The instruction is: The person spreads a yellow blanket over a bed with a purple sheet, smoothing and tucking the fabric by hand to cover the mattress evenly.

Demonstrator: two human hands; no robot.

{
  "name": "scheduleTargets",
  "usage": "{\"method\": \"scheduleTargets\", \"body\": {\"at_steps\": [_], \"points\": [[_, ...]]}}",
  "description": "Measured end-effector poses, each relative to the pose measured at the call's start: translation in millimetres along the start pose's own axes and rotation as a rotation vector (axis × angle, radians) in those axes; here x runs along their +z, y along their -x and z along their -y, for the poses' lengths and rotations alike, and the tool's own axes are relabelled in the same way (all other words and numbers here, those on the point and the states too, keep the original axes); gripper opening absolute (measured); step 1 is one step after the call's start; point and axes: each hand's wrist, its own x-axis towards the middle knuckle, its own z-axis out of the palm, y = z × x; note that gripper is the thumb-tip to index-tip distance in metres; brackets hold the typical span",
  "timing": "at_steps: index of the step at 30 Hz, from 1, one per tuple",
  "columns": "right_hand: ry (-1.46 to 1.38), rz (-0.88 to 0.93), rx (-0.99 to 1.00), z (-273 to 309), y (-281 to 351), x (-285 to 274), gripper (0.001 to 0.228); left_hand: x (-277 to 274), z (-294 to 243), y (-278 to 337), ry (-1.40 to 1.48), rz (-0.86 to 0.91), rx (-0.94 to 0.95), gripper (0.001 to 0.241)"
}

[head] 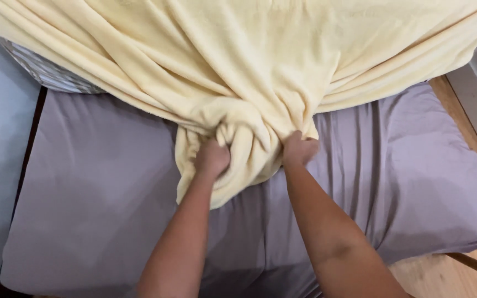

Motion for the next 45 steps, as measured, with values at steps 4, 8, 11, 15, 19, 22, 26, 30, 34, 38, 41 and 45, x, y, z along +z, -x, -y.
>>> {"method": "scheduleTargets", "body": {"at_steps": [4,8,11,15,19,22,26,30,34,38,41,45], "points": [[-0.658,0.462,0.274,35.5,4.9,15.1,0.067,-21.4,-9.2,13.2,1.17,0.256,0.005,0.071],[-1.297,1.065,0.342,101.6,14.1,-18.7,0.058,-40.6,-13.0,11.0,1.341,0.274,0.077,0.064],[-1.306,1.248,0.38,123.2,13.5,-44.8,0.053,-38.0,-7.5,6.0,1.47,0.293,0.138,0.058],[-1.237,1.348,0.411,108.7,-5.0,-35.9,0.049,-33.9,-3.1,-3.7,1.645,0.32,0.223,0.051],[-1.183,1.328,0.501,88.5,-25.0,-32.4,0.048,-21.9,-1.1,-21.4,1.815,0.354,0.302,0.044],[-1.111,1.369,0.484,74.0,-45.7,-47.0,0.043,-12.9,0.7,-28.7,1.942,0.383,0.357,0.039],[-0.766,1.109,0.54,69.4,-71.6,-77.0,0.042,-8.6,4.6,-51.8,1.962,0.422,0.331,0.039],[-0.627,0.399,0.421,58.0,-94.2,-90.7,0.047,-32.9,-6.7,-33.8,1.911,0.5,0.223,0.046],[-0.551,0.177,0.408,27.7,-133.0,-81.8,0.048,-65.0,33.1,-25.3,1.765,0.599,0.186,0.05],[-0.175,0.084,0.005,-2.9,-180.6,-64.1,0.032,-120.8,75.3,-15.4,1.638,0.485,0.133,0.054],[-0.127,0.075,-0.116,14.0,-184.6,-53.4,0.029,-143.0,79.9,-6.9,1.942,0.348,0.394,0.058],[-0.273,0.11,-0.169,60.2,-173.2,-44.7,0.034,-73.8,101.1,-59.0,1.69,-0.079,0.215,0.065]]}}
